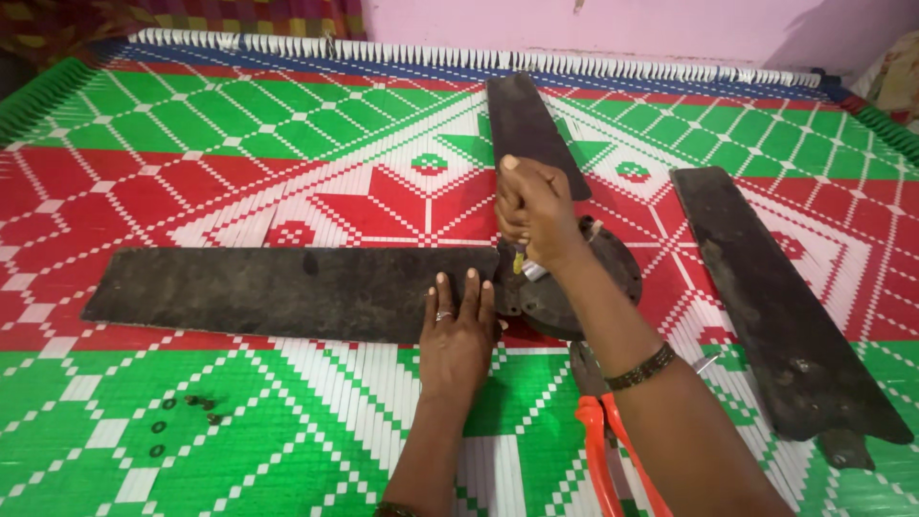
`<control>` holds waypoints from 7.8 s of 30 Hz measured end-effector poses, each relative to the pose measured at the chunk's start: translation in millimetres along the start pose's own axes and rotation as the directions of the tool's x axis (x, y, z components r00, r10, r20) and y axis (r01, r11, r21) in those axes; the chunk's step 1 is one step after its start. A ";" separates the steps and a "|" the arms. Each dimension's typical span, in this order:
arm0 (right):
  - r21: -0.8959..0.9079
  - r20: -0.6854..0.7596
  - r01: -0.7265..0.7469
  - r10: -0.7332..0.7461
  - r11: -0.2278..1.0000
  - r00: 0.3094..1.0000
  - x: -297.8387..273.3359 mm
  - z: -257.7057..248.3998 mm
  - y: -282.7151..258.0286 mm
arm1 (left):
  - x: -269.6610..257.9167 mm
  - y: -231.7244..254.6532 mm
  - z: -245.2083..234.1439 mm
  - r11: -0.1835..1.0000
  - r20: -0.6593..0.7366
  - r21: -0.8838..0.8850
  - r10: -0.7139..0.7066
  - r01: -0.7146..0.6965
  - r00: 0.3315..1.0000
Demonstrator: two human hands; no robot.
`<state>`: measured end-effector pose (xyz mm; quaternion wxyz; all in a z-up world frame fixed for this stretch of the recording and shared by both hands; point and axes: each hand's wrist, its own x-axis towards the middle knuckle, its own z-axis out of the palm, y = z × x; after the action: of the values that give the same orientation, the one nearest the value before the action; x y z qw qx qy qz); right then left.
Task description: The person disassembles an electric fan by removing its blades from the central motor housing. Using a screwdriver, they loosen and remove the screws securing each blade, then set the blades and hardware aside on the mat.
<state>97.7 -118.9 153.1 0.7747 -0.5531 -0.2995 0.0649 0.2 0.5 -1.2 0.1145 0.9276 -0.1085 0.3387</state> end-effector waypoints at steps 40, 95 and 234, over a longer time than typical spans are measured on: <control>0.065 -0.130 0.030 -0.021 0.997 0.991 -0.2 -3.8 0.3 | 0.0 2.3 -7.5 1.000 -0.026 -0.018 0.014 -0.015 1.000; -0.983 -0.175 -0.180 0.127 0.026 0.976 -42.6 -109.4 -37.6 | 22.1 53.6 1.3 0.697 0.453 -0.365 -0.446 0.617 0.772; 0.013 -0.365 0.093 -0.082 0.996 0.927 -6.6 54.7 7.9 | -11.9 -1.5 -9.9 -0.699 0.720 -0.634 -0.376 0.332 0.584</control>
<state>64.8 -74.0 154.8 0.8271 -0.5300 -0.1741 -0.0686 -14.3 6.3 -1.8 0.9433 0.3128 0.1112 0.0049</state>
